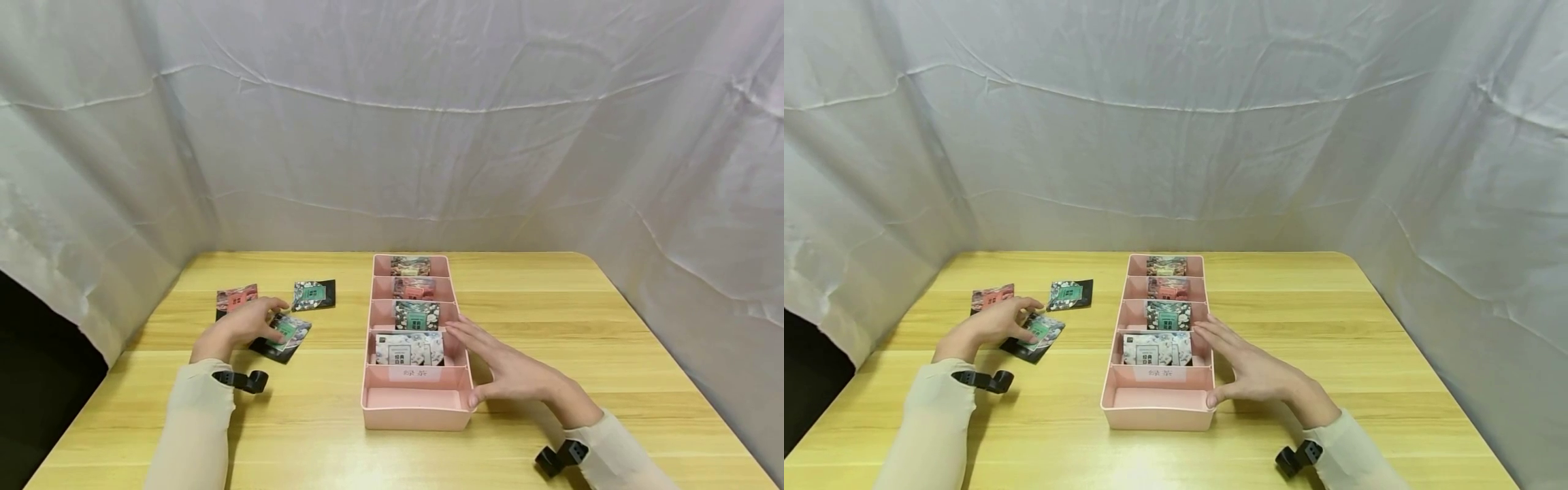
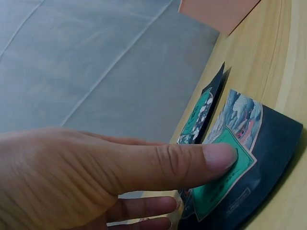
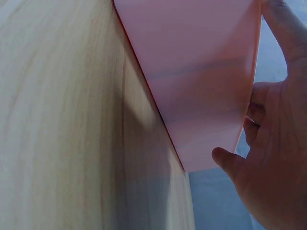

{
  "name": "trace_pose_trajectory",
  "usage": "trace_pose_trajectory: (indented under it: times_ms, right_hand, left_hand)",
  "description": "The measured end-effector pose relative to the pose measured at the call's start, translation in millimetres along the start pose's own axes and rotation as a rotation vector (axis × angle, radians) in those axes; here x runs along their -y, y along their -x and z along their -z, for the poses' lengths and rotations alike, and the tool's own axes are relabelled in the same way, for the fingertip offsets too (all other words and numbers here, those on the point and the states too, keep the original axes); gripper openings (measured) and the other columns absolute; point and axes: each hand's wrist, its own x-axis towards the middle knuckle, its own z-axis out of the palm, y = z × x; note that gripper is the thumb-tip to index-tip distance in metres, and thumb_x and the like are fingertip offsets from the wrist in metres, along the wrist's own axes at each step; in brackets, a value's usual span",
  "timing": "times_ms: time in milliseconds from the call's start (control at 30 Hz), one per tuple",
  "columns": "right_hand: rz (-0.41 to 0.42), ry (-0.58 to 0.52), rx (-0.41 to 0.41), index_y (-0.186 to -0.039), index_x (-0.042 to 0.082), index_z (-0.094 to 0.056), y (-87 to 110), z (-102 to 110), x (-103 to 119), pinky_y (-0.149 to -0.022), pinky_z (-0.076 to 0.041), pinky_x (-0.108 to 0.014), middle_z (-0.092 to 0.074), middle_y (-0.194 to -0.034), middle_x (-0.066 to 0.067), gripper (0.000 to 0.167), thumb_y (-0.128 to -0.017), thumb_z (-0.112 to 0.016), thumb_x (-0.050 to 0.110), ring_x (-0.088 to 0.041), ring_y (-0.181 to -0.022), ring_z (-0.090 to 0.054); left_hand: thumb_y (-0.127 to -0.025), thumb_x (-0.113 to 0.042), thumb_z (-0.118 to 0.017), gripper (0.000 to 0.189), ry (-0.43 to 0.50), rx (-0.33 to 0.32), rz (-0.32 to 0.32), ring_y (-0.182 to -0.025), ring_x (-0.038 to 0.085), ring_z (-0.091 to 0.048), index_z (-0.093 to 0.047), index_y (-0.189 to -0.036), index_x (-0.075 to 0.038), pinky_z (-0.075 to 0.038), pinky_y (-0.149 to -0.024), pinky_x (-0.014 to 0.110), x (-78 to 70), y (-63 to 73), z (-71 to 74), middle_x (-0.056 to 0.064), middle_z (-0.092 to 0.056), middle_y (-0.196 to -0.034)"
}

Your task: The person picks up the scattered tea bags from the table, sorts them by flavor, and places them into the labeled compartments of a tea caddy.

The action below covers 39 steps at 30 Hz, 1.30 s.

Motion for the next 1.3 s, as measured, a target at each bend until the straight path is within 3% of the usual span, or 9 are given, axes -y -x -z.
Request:
trace_pose_trajectory:
  times_ms: [267,467,733,1000,1300]
  right_hand:
    - [0.004,0.010,0.001,-0.158,0.011,-0.017,-0.6,-1,-1,-0.107,-0.022,-0.069,-0.014,-0.161,-0.017,0.113,-0.075,-0.063,0.074,-0.036,-0.148,-0.009]
    - [-0.010,-0.009,0.001,-0.158,0.013,-0.017,0.2,1,0,-0.107,-0.023,-0.070,-0.013,-0.162,-0.017,0.112,-0.075,-0.067,0.070,-0.035,-0.148,-0.008]
    - [-0.016,-0.024,0.003,-0.158,0.013,-0.018,0.3,1,1,-0.107,-0.022,-0.070,-0.013,-0.162,-0.016,0.111,-0.075,-0.069,0.068,-0.036,-0.148,-0.008]
    - [-0.024,-0.034,0.005,-0.158,0.014,-0.018,1.1,1,1,-0.106,-0.023,-0.071,-0.012,-0.162,-0.015,0.111,-0.075,-0.074,0.062,-0.037,-0.148,-0.008]
    - [-0.028,-0.028,0.003,-0.158,0.014,-0.018,1.0,0,1,-0.106,-0.023,-0.071,-0.011,-0.163,-0.014,0.111,-0.074,-0.077,0.057,-0.035,-0.148,-0.008]
  left_hand:
    - [-0.074,-0.026,-0.086,0.056,-0.080,-0.024,-0.006,-0.089,0.026,-0.053,-0.063,-0.116,0.004,-0.048,-0.083,0.045,0.9,0.6,-1.9,0.018,-0.056,-0.108]
    - [-0.074,-0.025,-0.087,0.047,-0.033,-0.046,0.008,-0.083,0.023,-0.049,-0.058,-0.103,-0.002,-0.045,-0.076,0.039,-0.2,-0.8,-1.9,0.010,-0.056,-0.096]
    - [-0.080,-0.021,-0.082,0.040,0.015,-0.070,0.031,-0.083,0.024,-0.051,-0.054,-0.104,-0.005,-0.045,-0.076,0.039,-5.3,0.4,3.2,0.007,-0.058,-0.094]
    - [-0.090,-0.010,-0.071,0.024,0.014,-0.145,-0.059,-0.089,0.025,-0.055,-0.055,-0.106,-0.004,-0.047,-0.077,0.042,-16.3,2.1,9.5,0.010,-0.061,-0.100]
    - [-0.094,-0.012,-0.066,0.025,0.068,-0.189,-0.126,-0.104,0.033,-0.063,-0.057,-0.116,-0.005,-0.052,-0.087,0.050,-39.7,5.2,14.2,0.015,-0.065,-0.115]
